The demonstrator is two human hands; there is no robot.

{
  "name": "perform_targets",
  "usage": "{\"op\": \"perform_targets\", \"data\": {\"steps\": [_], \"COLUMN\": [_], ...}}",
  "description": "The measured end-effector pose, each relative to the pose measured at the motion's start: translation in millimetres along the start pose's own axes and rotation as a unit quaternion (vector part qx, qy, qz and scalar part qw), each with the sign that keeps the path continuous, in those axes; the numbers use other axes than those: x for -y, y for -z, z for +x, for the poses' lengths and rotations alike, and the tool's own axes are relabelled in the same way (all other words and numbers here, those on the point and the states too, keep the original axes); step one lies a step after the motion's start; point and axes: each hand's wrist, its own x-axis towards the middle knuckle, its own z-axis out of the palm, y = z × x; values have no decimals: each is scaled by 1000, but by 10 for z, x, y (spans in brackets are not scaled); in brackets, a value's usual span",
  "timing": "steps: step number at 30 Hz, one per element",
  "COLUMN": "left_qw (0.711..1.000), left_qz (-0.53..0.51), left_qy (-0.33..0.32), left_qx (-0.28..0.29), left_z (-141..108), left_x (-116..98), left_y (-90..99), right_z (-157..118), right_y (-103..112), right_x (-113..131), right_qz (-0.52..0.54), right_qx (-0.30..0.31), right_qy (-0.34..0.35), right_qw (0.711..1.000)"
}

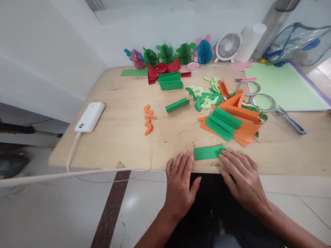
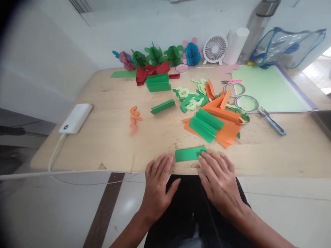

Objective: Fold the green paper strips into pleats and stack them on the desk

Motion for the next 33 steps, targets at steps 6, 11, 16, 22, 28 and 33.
{"op": "perform_targets", "data": {"steps": [6, 11, 16, 22, 28, 33], "left_qw": [996, 987, 956, 815, 699, 681], "left_qz": [-69, -121, -237, -508, -625, -639], "left_qy": [33, 81, 157, 278, 341, 346], "left_qx": [-37, -65, -70, -30, -65, -89], "left_z": [107, 168, 257, 413, 472, 482], "left_x": [17, 2, -33, -143, -202, -227], "left_y": [79, 72, 127, 235, 184, 188], "right_z": [476, 678, 649, 595, 515, 486], "right_y": [13, -76, -43, 116, 151, 143], "right_x": [0, -7, -20, 117, 237, 281], "right_qz": [-10, -39, 75, 250, 293, 298], "right_qx": [74, 135, 129, 94, 97, 84], "right_qy": [14, 5, -37, -123, -175, -231], "right_qw": [997, 990, 988, 956, 935, 922]}}
